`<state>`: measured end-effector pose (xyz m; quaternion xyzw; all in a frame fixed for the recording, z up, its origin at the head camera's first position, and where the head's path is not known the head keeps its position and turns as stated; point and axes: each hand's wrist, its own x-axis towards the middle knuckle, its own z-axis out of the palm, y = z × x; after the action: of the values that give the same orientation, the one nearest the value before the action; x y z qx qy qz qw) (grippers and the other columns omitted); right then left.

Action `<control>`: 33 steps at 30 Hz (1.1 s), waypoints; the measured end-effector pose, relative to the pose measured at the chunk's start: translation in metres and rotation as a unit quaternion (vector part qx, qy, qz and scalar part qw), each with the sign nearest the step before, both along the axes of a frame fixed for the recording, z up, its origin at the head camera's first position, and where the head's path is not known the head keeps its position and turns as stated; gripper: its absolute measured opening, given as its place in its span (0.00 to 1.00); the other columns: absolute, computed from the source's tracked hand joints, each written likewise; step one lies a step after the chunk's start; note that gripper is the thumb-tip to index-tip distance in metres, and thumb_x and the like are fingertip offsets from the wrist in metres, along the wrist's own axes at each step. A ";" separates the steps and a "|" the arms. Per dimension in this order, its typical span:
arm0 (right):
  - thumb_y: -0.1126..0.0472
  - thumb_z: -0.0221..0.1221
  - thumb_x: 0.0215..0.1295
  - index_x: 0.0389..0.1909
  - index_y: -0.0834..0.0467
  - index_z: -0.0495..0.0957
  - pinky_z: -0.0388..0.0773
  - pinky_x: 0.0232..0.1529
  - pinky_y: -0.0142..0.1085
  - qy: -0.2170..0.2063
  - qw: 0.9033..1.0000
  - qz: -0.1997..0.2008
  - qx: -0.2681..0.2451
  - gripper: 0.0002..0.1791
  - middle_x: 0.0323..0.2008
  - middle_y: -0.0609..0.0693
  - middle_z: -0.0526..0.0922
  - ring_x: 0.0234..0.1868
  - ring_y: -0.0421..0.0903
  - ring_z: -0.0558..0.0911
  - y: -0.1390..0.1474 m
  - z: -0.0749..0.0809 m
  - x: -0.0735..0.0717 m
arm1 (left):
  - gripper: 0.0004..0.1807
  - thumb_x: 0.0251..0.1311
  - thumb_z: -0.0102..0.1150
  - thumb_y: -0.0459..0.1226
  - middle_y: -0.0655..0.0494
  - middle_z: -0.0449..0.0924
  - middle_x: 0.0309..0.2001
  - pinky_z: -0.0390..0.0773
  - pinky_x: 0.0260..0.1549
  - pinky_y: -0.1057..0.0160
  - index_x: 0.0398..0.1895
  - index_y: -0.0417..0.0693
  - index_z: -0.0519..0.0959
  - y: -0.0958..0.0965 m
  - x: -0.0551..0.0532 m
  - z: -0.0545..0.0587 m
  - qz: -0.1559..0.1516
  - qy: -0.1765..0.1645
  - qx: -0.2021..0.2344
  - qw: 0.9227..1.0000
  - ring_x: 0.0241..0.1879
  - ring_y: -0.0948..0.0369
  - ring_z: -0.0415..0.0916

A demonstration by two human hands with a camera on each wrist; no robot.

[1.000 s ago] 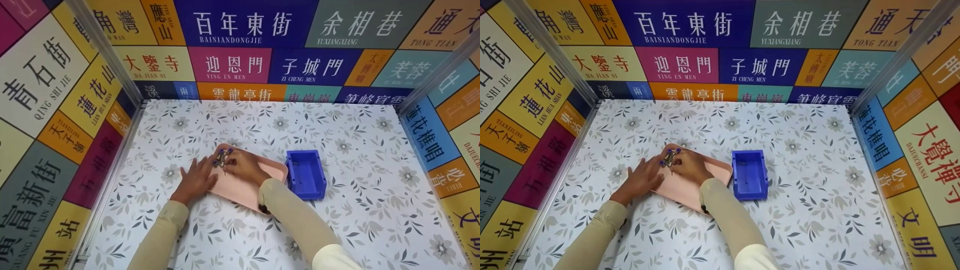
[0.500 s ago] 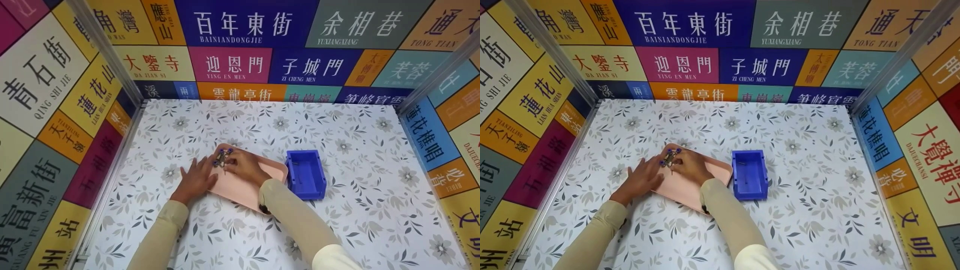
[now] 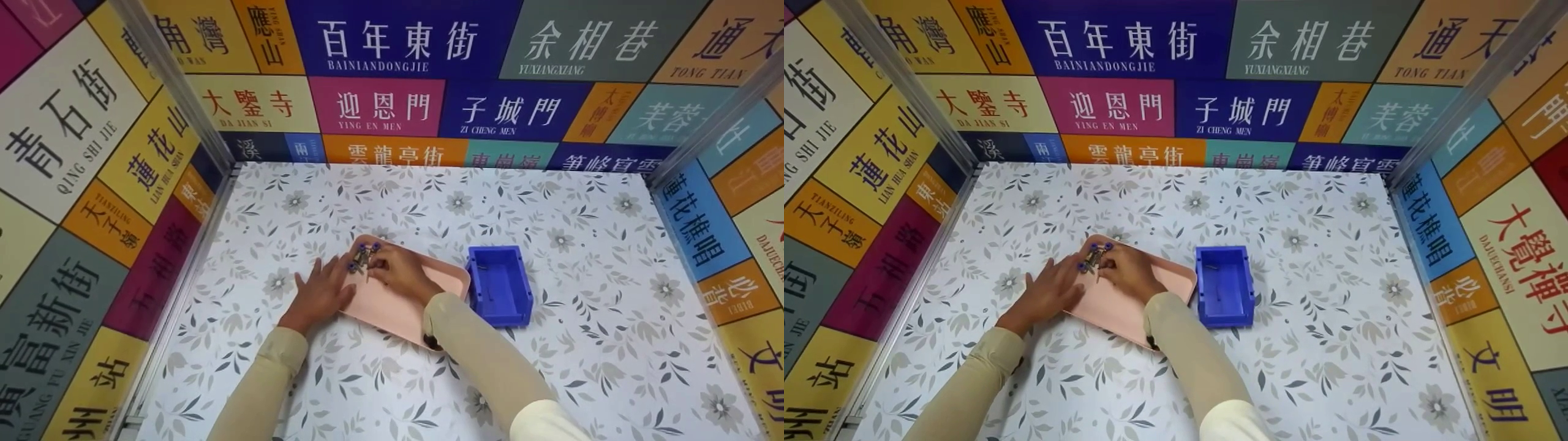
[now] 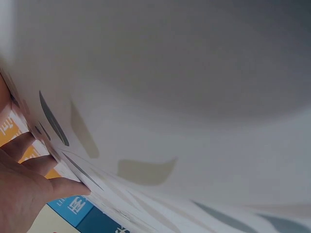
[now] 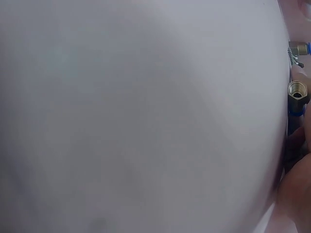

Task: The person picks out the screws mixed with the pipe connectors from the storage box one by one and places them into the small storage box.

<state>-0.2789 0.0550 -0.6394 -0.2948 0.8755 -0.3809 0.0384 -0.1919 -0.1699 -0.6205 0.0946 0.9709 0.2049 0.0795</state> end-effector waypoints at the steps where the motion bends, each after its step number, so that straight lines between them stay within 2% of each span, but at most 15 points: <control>1: 0.56 0.70 0.64 0.38 0.52 0.89 0.80 0.54 0.39 0.000 1.000 0.000 0.000 0.05 0.42 0.46 0.87 0.46 0.44 0.83 0.000 0.000 0.000 | 0.38 0.76 0.40 0.60 0.48 0.53 0.82 0.40 0.63 0.15 0.84 0.71 0.43 0.000 0.000 0.000 0.000 -0.001 0.000 1.000 0.80 0.34 0.43; 7: 0.57 0.71 0.62 0.36 0.53 0.89 0.80 0.53 0.39 0.001 1.000 0.004 -0.014 0.04 0.43 0.48 0.85 0.46 0.45 0.83 0.001 -0.001 0.000 | 0.38 0.76 0.39 0.61 0.49 0.52 0.82 0.39 0.64 0.16 0.84 0.72 0.42 0.001 -0.001 0.001 -0.001 -0.008 -0.002 1.000 0.80 0.34 0.42; 13: 0.58 0.72 0.61 0.41 0.51 0.88 0.81 0.48 0.35 -0.020 1.000 -0.007 -0.005 0.08 0.44 0.45 0.87 0.44 0.42 0.83 0.001 0.001 0.000 | 0.38 0.76 0.39 0.60 0.49 0.52 0.82 0.40 0.64 0.15 0.84 0.67 0.44 -0.001 0.001 0.002 -0.007 -0.002 0.002 1.000 0.80 0.34 0.42; 17: 0.57 0.71 0.62 0.44 0.51 0.89 0.80 0.55 0.37 -0.007 1.000 0.009 0.005 0.09 0.45 0.46 0.86 0.48 0.43 0.83 0.002 0.001 -0.001 | 0.38 0.76 0.39 0.61 0.49 0.52 0.82 0.40 0.64 0.15 0.84 0.68 0.43 -0.002 0.000 0.001 -0.005 0.002 0.002 1.000 0.80 0.34 0.42; 21: 0.55 0.71 0.62 0.40 0.50 0.90 0.77 0.61 0.39 0.004 1.000 0.020 0.009 0.08 0.45 0.47 0.86 0.51 0.45 0.83 0.002 0.001 -0.001 | 0.38 0.76 0.38 0.61 0.50 0.52 0.82 0.40 0.64 0.16 0.84 0.71 0.43 -0.001 0.001 0.001 -0.003 0.001 0.004 1.000 0.80 0.34 0.42; 26: 0.52 0.72 0.61 0.36 0.49 0.89 0.77 0.61 0.38 0.015 1.000 0.022 0.016 0.06 0.43 0.46 0.86 0.50 0.44 0.82 0.002 -0.001 -0.002 | 0.37 0.77 0.39 0.60 0.49 0.52 0.82 0.39 0.64 0.16 0.84 0.69 0.43 0.000 0.001 0.002 -0.001 -0.002 0.006 1.000 0.80 0.34 0.42; 33: 0.52 0.69 0.65 0.37 0.48 0.90 0.79 0.55 0.37 0.031 0.999 0.031 0.030 0.05 0.43 0.44 0.86 0.46 0.42 0.83 0.002 -0.001 0.000 | 0.37 0.77 0.39 0.60 0.50 0.52 0.82 0.38 0.65 0.17 0.83 0.72 0.42 0.000 0.002 0.002 0.003 -0.009 0.004 1.000 0.80 0.36 0.41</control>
<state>-0.2792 0.0569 -0.6406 -0.3318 0.8780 -0.3434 0.0317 -0.1902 -0.1702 -0.6180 0.0898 0.9697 0.2097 0.0872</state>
